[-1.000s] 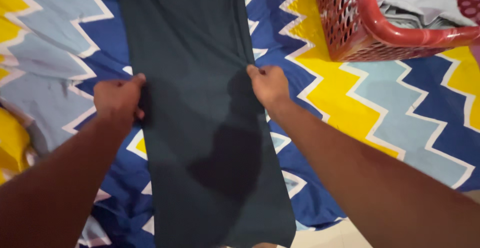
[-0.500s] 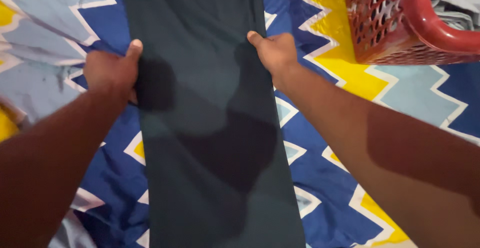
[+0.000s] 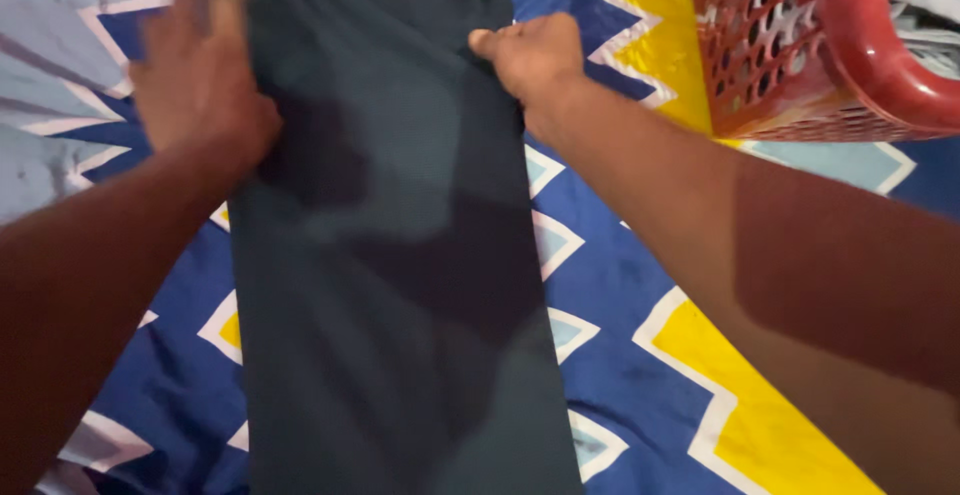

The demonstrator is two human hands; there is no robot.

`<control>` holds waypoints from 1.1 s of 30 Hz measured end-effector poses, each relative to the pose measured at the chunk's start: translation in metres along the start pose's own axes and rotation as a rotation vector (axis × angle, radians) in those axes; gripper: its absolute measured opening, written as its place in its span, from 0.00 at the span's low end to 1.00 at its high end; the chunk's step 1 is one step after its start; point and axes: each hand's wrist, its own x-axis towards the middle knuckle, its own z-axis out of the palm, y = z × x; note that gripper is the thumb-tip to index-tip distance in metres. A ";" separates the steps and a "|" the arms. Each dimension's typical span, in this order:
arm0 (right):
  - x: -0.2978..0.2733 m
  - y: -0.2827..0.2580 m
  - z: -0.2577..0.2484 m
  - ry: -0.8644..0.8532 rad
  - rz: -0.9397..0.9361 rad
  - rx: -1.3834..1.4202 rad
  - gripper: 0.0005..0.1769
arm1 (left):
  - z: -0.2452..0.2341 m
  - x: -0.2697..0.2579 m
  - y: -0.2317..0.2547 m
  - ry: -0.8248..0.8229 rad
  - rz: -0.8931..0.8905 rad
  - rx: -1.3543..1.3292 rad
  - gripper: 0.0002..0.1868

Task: The person folds black trousers on a bed by hand, smoothing the fabric and folding the legs together before placing them into a red plastic basket. The person then picks up a blue-and-white checkered shirt from the bed and unfolds it.

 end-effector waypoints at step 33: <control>0.045 -0.016 0.012 0.155 -0.044 -0.097 0.07 | 0.002 0.014 0.045 -0.567 -0.205 0.162 0.48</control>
